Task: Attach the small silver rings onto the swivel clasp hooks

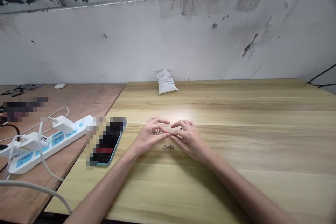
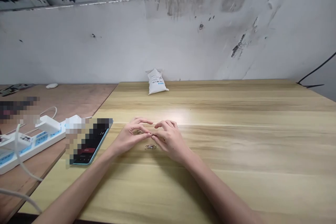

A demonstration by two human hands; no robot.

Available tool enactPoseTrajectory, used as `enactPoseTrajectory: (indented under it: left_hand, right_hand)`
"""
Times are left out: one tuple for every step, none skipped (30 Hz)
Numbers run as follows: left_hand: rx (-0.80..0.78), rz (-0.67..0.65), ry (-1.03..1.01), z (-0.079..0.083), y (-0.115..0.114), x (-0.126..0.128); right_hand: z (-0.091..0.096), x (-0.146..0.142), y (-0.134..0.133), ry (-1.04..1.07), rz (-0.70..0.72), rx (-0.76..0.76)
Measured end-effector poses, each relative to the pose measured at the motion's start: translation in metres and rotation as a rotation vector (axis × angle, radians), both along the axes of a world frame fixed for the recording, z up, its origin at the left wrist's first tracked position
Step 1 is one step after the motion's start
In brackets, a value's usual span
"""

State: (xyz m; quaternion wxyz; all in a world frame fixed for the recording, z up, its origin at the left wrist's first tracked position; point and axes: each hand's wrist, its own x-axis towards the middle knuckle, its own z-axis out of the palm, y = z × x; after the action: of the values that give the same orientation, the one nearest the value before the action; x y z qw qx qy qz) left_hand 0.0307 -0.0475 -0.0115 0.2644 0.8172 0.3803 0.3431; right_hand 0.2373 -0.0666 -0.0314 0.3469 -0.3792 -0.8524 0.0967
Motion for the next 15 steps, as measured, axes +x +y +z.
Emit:
enactPoseTrajectory:
  left_hand:
    - [0.099, 0.001, 0.069, 0.0000, 0.0004, -0.0002]
    - [0.211, 0.002, 0.146, -0.0004, 0.0005, 0.0001]
    - [0.324, 0.005, 0.225, -0.0011, 0.0001, 0.0010]
    - [0.427, 0.007, 0.303, -0.0020, -0.0006, 0.0023]
    - [0.515, 0.005, 0.373, -0.0030, -0.0017, 0.0038]
    - [0.586, -0.002, 0.430, -0.0040, -0.0031, 0.0053]
    - [0.638, -0.009, 0.477, -0.0046, -0.0046, 0.0067]
    - [0.675, -0.014, 0.511, -0.0049, -0.0061, 0.0077]
    - [0.697, -0.018, 0.538, -0.0047, -0.0075, 0.0084]
    - [0.704, -0.020, 0.556, -0.0040, -0.0085, 0.0087]
    - [0.695, -0.021, 0.566, -0.0030, -0.0091, 0.0086]
    - [0.671, -0.019, 0.561, -0.0018, -0.0092, 0.0080]
    - [0.638, -0.014, 0.540, -0.0007, -0.0087, 0.0069]
    - [0.602, -0.005, 0.504, 0.0001, -0.0076, 0.0054]
    - [0.566, 0.010, 0.461, 0.0005, -0.0060, 0.0035]
  right_hand:
    - [0.0017, 0.0025, 0.0008, -0.015, 0.016, -0.009]
    - [0.0035, 0.0047, 0.0013, -0.030, 0.029, -0.020]
    - [0.0050, 0.0063, 0.0015, -0.044, 0.037, -0.035]
    - [0.0064, 0.0073, 0.0013, -0.054, 0.043, -0.053]
    - [0.0076, 0.0074, 0.0008, -0.061, 0.045, -0.075]
    - [0.0086, 0.0069, 0.0001, -0.067, 0.041, -0.098]
    - [0.0093, 0.0058, -0.0009, -0.069, 0.038, -0.122]
    - [0.0097, 0.0044, -0.0019, -0.064, 0.034, -0.147]
    - [0.0100, 0.0028, -0.0030, -0.050, 0.033, -0.177]
    - [0.0101, 0.0013, -0.0039, -0.028, 0.033, -0.212]
    - [0.0101, 0.0000, -0.0046, 0.000, 0.036, -0.249]
    - [0.0100, -0.0007, -0.0049, 0.030, 0.039, -0.281]
    - [0.0098, -0.0006, -0.0047, 0.055, 0.041, -0.299]
    - [0.0094, 0.0007, -0.0039, 0.068, 0.039, -0.300]
    - [0.0090, 0.0032, -0.0022, 0.068, 0.036, -0.282]
